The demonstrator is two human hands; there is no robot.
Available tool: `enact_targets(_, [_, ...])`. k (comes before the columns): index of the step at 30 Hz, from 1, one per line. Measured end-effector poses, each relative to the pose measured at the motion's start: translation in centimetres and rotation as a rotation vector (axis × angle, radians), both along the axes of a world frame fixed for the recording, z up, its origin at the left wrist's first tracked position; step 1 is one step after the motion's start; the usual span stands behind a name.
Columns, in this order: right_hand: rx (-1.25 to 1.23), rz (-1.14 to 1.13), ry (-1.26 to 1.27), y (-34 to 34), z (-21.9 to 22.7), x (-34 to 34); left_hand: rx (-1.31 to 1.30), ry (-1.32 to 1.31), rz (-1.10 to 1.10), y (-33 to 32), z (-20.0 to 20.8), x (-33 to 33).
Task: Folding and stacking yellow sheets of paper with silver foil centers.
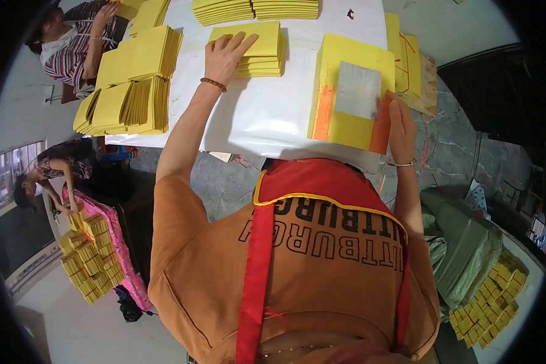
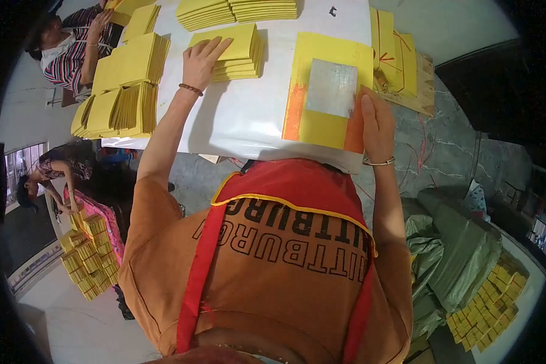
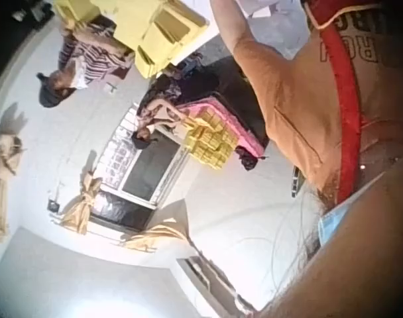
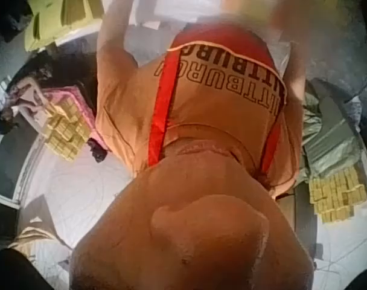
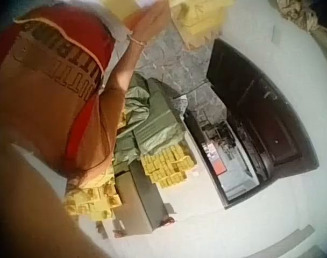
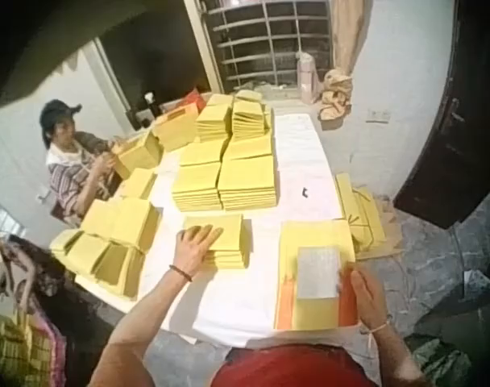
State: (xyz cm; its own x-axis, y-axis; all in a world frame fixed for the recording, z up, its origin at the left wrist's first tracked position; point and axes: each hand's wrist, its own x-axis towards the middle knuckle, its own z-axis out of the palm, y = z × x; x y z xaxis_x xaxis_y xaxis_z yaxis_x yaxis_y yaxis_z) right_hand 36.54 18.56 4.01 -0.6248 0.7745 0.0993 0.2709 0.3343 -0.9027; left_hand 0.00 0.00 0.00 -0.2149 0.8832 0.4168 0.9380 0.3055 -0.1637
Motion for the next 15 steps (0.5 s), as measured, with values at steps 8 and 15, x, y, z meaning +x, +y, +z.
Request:
enact_targets(8, [0.223, 0.031, -0.017, -0.4, -0.3, -0.7, -0.192, -0.034, 0.030, -0.4, -2.1, -0.4])
enact_targets(15, [0.336, 0.075, -0.039, -0.5, -0.5, -0.7, -0.278, -0.204, 0.002, -1.2, -4.1, -0.1])
